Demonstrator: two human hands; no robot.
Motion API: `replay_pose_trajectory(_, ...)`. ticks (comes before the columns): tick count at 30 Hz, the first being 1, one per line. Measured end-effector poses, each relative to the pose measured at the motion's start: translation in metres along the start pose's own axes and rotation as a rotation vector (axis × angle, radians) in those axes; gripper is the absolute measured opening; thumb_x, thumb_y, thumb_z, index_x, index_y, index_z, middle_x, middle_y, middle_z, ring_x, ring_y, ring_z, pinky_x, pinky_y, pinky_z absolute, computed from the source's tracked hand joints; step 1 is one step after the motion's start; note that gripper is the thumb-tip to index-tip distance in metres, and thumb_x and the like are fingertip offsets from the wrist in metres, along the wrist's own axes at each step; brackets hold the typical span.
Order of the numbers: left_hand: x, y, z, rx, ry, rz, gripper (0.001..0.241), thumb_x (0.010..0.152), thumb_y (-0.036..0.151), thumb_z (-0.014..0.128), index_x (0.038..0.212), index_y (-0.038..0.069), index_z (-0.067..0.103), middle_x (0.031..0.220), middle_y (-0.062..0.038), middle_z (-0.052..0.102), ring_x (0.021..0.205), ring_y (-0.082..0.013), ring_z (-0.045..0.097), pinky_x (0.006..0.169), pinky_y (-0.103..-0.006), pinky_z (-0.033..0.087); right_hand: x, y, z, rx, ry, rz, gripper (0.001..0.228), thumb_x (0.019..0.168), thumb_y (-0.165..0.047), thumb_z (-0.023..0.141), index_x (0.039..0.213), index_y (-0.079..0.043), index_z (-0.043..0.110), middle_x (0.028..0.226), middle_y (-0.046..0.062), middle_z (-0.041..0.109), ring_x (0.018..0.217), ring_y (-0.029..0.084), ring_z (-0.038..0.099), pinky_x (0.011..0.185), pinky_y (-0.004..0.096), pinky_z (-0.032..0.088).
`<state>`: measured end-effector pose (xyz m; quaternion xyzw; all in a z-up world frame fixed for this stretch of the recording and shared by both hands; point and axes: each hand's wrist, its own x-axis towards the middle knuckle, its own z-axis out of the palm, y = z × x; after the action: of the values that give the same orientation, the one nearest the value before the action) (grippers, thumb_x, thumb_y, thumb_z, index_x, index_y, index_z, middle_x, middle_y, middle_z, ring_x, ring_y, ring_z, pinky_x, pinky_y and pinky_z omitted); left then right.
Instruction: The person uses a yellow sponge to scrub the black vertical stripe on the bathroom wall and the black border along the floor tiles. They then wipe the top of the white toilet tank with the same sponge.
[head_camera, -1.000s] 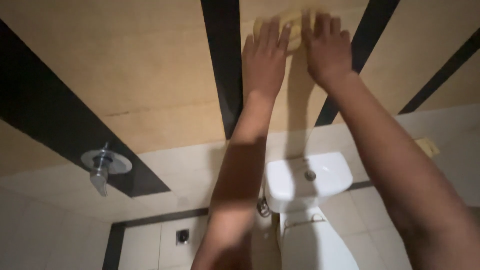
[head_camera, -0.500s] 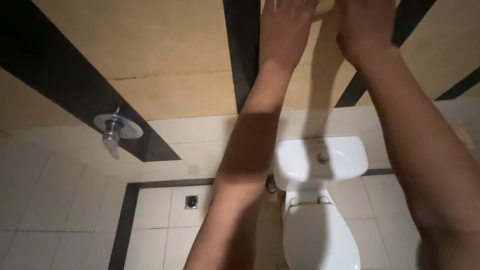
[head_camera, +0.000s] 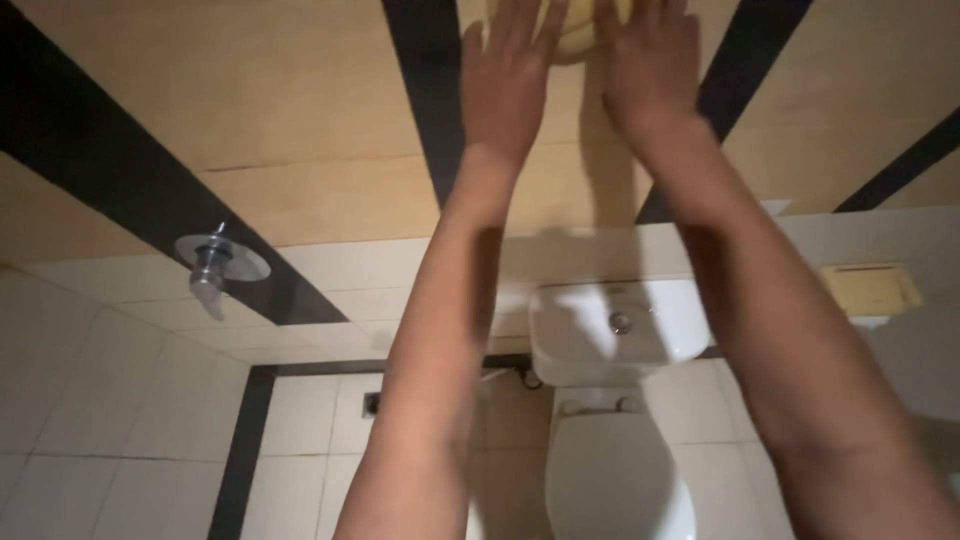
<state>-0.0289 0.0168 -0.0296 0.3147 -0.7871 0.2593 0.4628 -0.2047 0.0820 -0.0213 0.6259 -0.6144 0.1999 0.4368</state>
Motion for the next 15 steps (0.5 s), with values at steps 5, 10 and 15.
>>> replay_pose_trajectory(5,0.002,0.000,-0.007,0.014,-0.005,-0.042,0.053,0.099,0.003,0.060,0.149,0.020,0.057,0.156,-0.008,0.052,0.149,-0.0275,0.046,0.113,-0.0542,0.044,0.010,-0.006,-0.013,0.067,0.062,-0.009,0.092,0.069,0.001,0.077,0.157,-0.005,0.051,0.142,0.022,0.053,0.119,0.040,0.053,0.083,0.047,0.052)
replay_pose_trajectory(10,0.007,-0.002,-0.012,0.060,0.043,-0.043,0.051,0.097,0.006,0.066,0.145,0.020,0.062,0.151,-0.008,0.057,0.142,-0.0266,0.051,0.106,-0.0514,0.047,0.012,0.000,-0.014,0.112,0.086,-0.056,0.082,0.081,0.001,0.075,0.159,-0.005,0.050,0.141,0.022,0.053,0.120,0.038,0.052,0.082,0.044,0.052)
replay_pose_trajectory(15,0.007,0.000,-0.022,-0.060,-0.020,-0.074,0.041,0.097,0.010,0.069,0.138,0.016,0.068,0.144,-0.011,0.062,0.137,-0.0287,0.056,0.097,-0.0485,0.049,0.008,-0.002,-0.016,0.184,0.068,-0.064,0.075,0.083,-0.002,0.071,0.156,-0.005,0.052,0.137,0.022,0.055,0.118,0.038,0.053,0.082,0.045,0.052)
